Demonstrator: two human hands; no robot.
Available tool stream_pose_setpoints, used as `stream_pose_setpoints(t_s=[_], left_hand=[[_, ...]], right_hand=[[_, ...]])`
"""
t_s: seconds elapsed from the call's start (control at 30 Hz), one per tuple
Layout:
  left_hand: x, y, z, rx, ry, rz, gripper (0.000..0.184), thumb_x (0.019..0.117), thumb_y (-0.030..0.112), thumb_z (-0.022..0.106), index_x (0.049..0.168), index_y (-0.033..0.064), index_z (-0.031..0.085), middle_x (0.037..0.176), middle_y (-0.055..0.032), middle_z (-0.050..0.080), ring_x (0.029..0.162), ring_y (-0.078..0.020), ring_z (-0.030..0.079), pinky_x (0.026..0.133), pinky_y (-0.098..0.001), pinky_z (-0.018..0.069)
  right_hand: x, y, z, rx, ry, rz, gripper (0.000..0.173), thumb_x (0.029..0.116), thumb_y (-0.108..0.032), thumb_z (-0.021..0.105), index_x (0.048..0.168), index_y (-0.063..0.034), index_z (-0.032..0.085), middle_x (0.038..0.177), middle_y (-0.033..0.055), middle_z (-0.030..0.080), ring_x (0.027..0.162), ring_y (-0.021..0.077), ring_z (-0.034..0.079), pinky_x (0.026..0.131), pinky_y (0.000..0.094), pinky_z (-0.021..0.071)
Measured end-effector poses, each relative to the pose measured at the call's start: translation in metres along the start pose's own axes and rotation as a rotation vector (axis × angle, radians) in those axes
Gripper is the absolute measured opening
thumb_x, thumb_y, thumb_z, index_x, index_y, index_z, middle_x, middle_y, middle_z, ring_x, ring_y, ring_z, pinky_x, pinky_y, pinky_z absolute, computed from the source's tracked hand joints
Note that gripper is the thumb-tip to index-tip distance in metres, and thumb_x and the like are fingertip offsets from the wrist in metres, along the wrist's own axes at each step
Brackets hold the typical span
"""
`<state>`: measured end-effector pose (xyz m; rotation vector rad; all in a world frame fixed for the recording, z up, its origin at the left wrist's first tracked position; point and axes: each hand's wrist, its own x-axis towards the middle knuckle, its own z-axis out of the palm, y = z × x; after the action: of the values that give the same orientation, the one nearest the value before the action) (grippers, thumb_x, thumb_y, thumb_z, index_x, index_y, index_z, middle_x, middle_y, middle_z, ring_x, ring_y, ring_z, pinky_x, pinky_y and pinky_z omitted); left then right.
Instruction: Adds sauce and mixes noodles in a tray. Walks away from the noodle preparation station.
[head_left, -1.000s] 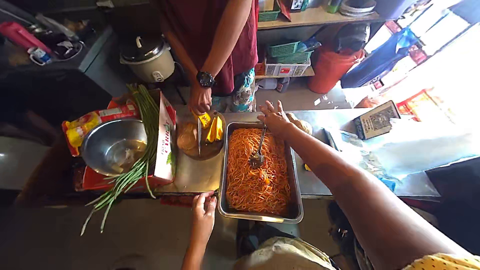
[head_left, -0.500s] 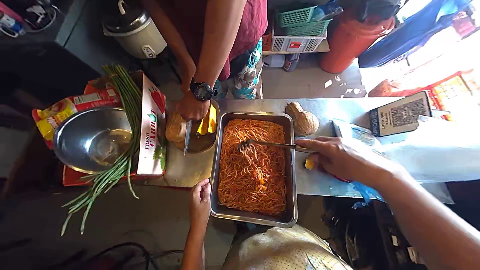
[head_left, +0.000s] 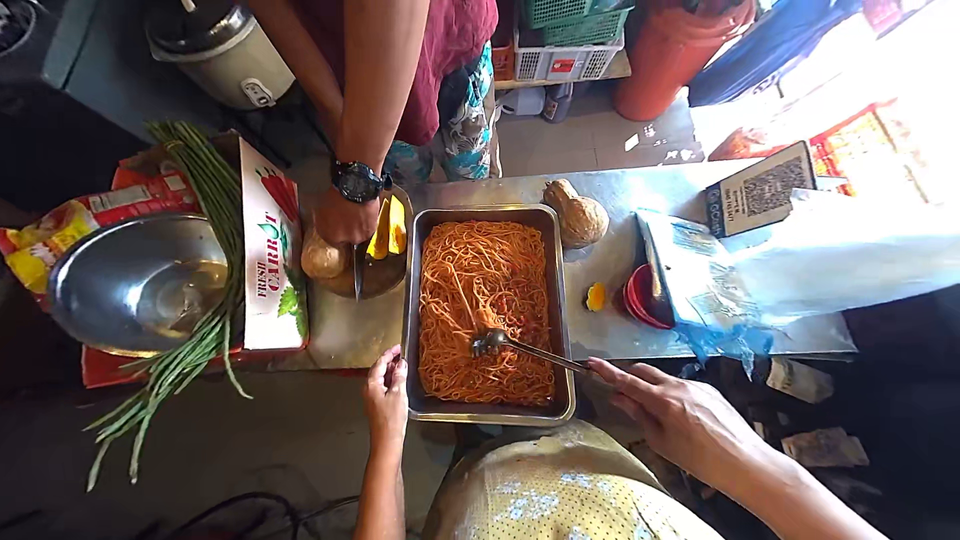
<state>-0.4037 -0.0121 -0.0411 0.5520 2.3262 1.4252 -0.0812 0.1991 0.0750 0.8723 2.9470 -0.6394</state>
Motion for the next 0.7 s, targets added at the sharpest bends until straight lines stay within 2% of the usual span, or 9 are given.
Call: stream_pose_setpoints(t_s=[0.1,0.2,0.27,0.37,0.47,0.53,0.6,0.63,0.7], left_hand=[[0.003,-0.002,-0.005,-0.111,-0.058,-0.046,0.035,0.092,0.001,0.058,0.126,-0.0029,0.066,0.115,-0.0126,0.069,0.091,-0.009,0.065,0.083,-0.0244,0.053],[0.005,0.0,-0.009,-0.193,-0.104,-0.115,0.038,0.09,-0.003,0.058,0.127,-0.0032,0.065,0.111,-0.0126,0.069,0.09,-0.0103,0.065,0.082,-0.0256,0.054],[0.008,0.002,-0.014,-0.208,-0.138,-0.138,0.039,0.0903,-0.004,0.058,0.128,-0.0028,0.065,0.114,-0.0132,0.069,0.092,-0.0112,0.066,0.083,-0.0265,0.0543],[0.008,0.001,-0.023,-0.188,-0.199,-0.128,0.039,0.0931,-0.004,0.057,0.132,-0.0011,0.064,0.124,-0.0131,0.067,0.097,-0.0112,0.065,0.087,-0.0268,0.0533],[0.002,-0.002,-0.033,-0.184,-0.263,-0.139,0.04,0.0943,-0.004,0.055,0.134,0.0001,0.062,0.131,-0.0131,0.065,0.099,-0.0121,0.064,0.087,-0.0276,0.0526],[-0.003,-0.004,-0.041,-0.175,-0.313,-0.188,0.04,0.0964,-0.002,0.055,0.136,0.0016,0.061,0.129,-0.013,0.065,0.095,-0.0125,0.066,0.079,-0.0279,0.0543],[-0.009,-0.002,-0.045,-0.191,-0.342,-0.273,0.04,0.1002,0.0,0.056,0.14,0.0034,0.058,0.112,-0.0135,0.069,0.074,-0.0137,0.066,0.056,-0.0276,0.0543],[-0.011,0.0,-0.044,-0.228,-0.349,-0.31,0.04,0.1014,0.0,0.056,0.142,0.0035,0.057,0.104,-0.0137,0.069,0.065,-0.0142,0.065,0.049,-0.0275,0.0535],[-0.011,-0.001,-0.043,-0.281,-0.359,-0.32,0.041,0.1014,-0.002,0.055,0.142,0.0025,0.055,0.094,-0.0133,0.068,0.058,-0.015,0.064,0.046,-0.0281,0.0544]], right_hand=[[-0.013,-0.008,0.0,-0.009,-0.045,0.146,0.046,0.0983,-0.02,0.06,0.144,-0.0266,0.062,0.105,0.0135,0.074,0.076,0.0333,0.073,0.062,0.0545,0.0584],[0.016,-0.01,0.01,0.005,-0.079,0.272,0.047,0.1009,-0.016,0.059,0.148,-0.0226,0.058,0.114,0.0203,0.071,0.089,0.0417,0.072,0.073,0.0623,0.0568],[0.052,-0.015,0.012,-0.008,-0.115,0.332,0.047,0.1047,-0.021,0.054,0.151,-0.024,0.053,0.123,0.0216,0.069,0.099,0.0435,0.07,0.082,0.0631,0.0554],[0.095,-0.028,0.015,-0.028,-0.117,0.387,0.047,0.1056,-0.021,0.05,0.153,-0.026,0.051,0.125,0.0202,0.068,0.104,0.0421,0.069,0.087,0.0616,0.0535],[0.094,-0.042,0.01,-0.021,-0.131,0.456,0.047,0.1062,-0.023,0.051,0.153,-0.0272,0.05,0.128,0.018,0.067,0.111,0.0404,0.068,0.092,0.0622,0.0522],[0.07,-0.055,-0.006,0.007,-0.081,0.477,0.045,0.1059,-0.024,0.053,0.151,-0.0277,0.054,0.127,0.0172,0.069,0.112,0.04,0.067,0.093,0.0631,0.0516],[0.048,-0.062,-0.015,0.02,0.012,0.472,0.042,0.1057,-0.023,0.055,0.147,-0.0238,0.058,0.123,0.0179,0.071,0.11,0.0413,0.068,0.092,0.0646,0.0517],[0.046,-0.064,-0.016,0.017,0.044,0.483,0.041,0.1058,-0.022,0.056,0.147,-0.0211,0.059,0.122,0.0191,0.071,0.11,0.0422,0.068,0.091,0.0651,0.0516],[0.06,-0.063,-0.006,0.022,0.047,0.562,0.043,0.1063,-0.022,0.054,0.149,-0.021,0.056,0.122,0.02,0.07,0.11,0.0425,0.067,0.092,0.0647,0.0511]])
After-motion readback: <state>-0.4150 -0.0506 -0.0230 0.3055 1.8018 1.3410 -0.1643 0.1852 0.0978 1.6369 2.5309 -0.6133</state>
